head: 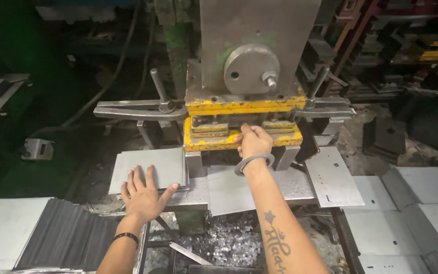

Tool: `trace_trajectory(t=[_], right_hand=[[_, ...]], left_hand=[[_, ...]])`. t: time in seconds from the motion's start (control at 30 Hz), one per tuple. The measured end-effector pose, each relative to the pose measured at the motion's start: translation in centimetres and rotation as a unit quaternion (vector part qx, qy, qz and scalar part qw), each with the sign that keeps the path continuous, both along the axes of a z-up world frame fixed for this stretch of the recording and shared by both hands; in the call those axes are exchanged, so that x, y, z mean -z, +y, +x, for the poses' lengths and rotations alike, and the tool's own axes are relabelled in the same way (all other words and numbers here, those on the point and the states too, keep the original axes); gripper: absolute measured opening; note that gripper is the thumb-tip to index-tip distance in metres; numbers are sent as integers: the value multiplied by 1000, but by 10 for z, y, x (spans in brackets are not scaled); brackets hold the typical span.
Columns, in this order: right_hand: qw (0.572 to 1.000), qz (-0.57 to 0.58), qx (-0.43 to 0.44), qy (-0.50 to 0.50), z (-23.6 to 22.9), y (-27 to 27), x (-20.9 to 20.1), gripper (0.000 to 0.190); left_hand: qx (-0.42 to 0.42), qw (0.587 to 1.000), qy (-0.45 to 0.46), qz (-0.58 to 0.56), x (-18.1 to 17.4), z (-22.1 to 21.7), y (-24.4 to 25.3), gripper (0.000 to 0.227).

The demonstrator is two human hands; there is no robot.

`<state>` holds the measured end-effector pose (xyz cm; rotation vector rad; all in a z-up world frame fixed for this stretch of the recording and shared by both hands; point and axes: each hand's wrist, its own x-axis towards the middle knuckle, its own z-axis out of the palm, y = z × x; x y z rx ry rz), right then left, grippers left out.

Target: The person manually feeds metal sheets into a stamping press to create holes and then stacks the finished plates.

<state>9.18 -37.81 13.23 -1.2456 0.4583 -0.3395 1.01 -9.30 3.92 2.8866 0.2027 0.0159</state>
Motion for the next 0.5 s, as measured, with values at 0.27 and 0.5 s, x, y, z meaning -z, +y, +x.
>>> trace_trajectory(t=[0.27,0.5], right_hand=[[998,7,-41,39,5,-9,-2,17],[946,304,-57,96,45,-20,7,8]], left_hand=[[-2,1000,6,-1,3,2,1,109],[0,1000,-5,8,13,6,2,110]])
